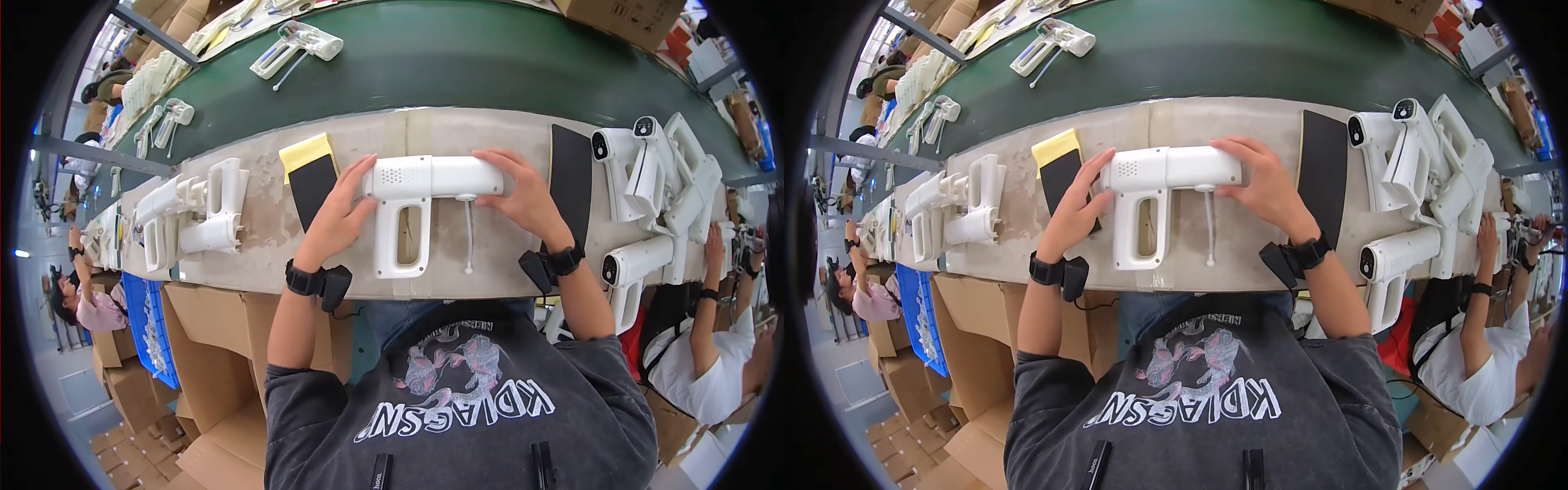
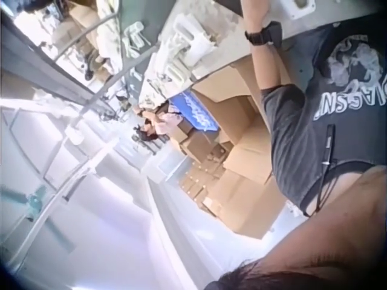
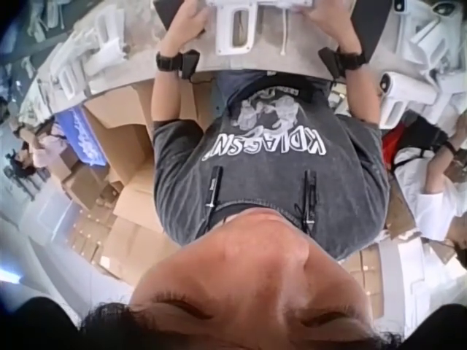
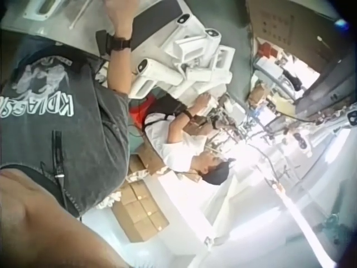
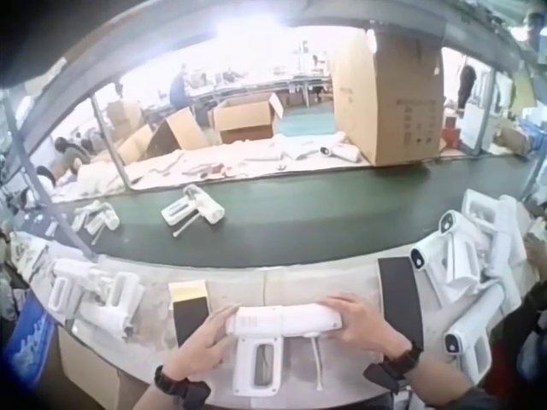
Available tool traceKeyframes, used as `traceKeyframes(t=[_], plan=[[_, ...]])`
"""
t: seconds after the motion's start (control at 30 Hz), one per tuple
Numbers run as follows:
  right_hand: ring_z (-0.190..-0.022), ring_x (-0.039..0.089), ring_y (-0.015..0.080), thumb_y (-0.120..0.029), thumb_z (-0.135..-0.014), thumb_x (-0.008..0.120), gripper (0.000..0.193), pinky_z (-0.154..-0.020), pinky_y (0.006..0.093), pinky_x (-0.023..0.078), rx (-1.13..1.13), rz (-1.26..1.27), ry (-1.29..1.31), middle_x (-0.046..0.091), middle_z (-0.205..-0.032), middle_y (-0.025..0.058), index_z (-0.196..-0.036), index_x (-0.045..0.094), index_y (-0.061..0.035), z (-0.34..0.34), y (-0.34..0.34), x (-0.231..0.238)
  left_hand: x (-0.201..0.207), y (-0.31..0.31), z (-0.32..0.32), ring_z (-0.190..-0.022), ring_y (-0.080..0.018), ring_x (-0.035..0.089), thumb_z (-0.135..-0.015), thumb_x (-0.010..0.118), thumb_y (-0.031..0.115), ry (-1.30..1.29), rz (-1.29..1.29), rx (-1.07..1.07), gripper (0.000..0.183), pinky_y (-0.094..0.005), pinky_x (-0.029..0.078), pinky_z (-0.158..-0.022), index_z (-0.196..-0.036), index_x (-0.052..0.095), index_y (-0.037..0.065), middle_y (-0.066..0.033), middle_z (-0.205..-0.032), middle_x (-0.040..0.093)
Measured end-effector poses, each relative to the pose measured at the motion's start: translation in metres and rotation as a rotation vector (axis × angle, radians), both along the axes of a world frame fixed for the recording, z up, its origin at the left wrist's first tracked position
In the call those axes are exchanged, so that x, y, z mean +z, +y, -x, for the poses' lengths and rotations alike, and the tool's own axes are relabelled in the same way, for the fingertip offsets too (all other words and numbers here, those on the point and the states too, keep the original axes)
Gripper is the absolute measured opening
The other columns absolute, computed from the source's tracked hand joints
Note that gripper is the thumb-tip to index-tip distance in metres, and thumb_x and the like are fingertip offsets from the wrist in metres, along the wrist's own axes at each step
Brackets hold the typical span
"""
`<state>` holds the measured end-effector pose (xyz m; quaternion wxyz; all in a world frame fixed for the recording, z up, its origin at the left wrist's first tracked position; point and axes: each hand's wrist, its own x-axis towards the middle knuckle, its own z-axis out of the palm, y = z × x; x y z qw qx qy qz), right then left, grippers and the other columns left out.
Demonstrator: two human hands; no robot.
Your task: The person picks up a white plastic housing, fits it onto another housing, and sets the unit aside. They then peel a black adhesive strip from a yellow backing, apply it to a motor inside a housing, and join it with another housing before setting the assembled device aside.
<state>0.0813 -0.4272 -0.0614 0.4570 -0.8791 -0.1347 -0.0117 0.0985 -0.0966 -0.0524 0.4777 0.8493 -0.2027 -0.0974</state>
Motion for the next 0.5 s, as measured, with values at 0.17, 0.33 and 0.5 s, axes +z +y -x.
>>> traceKeyframes(t=[0.17,0.33,0.5], plan=[[-0.126,0.058,0.0288,-0.003,-0.067,0.087,0.073,-0.109,0.0388,0.047,-0.016,-0.022,0.022,0.061,-0.136,0.0085,-0.135,0.062,-0.0108,0.002,-0.001,0.012,0.012,-0.008,0.003,-0.14,-0.0275,0.046,-0.094,0.066,0.009,-0.061,-0.016,0.045,0.061,-0.037,0.034,-0.117,-0.15,0.045,0.005,-0.0146,-0.151,0.048],[-0.128,0.056,0.0295,-0.004,-0.067,0.087,0.075,-0.11,0.0399,0.045,0.009,0.024,-0.001,0.06,-0.139,0.0084,-0.137,0.061,-0.0112,-0.001,-0.005,-0.009,0.001,-0.01,0.003,-0.138,-0.0342,0.049,-0.094,0.069,0.011,-0.097,-0.076,0.04,0.059,-0.0387,0.04,-0.113,-0.148,0.047,0.006,-0.0179,-0.153,0.045],[-0.138,0.045,0.0326,-0.018,-0.081,0.082,0.071,-0.117,0.0422,0.036,0.001,0.187,-0.089,0.051,-0.15,0.0104,-0.146,0.053,-0.0125,0.006,0.0,-0.018,-0.01,-0.015,0.007,-0.141,-0.0367,0.045,-0.097,0.066,0.01,-0.084,-0.075,0.088,0.059,-0.04,0.041,-0.113,-0.151,0.043,0.008,-0.0193,-0.156,0.042]])
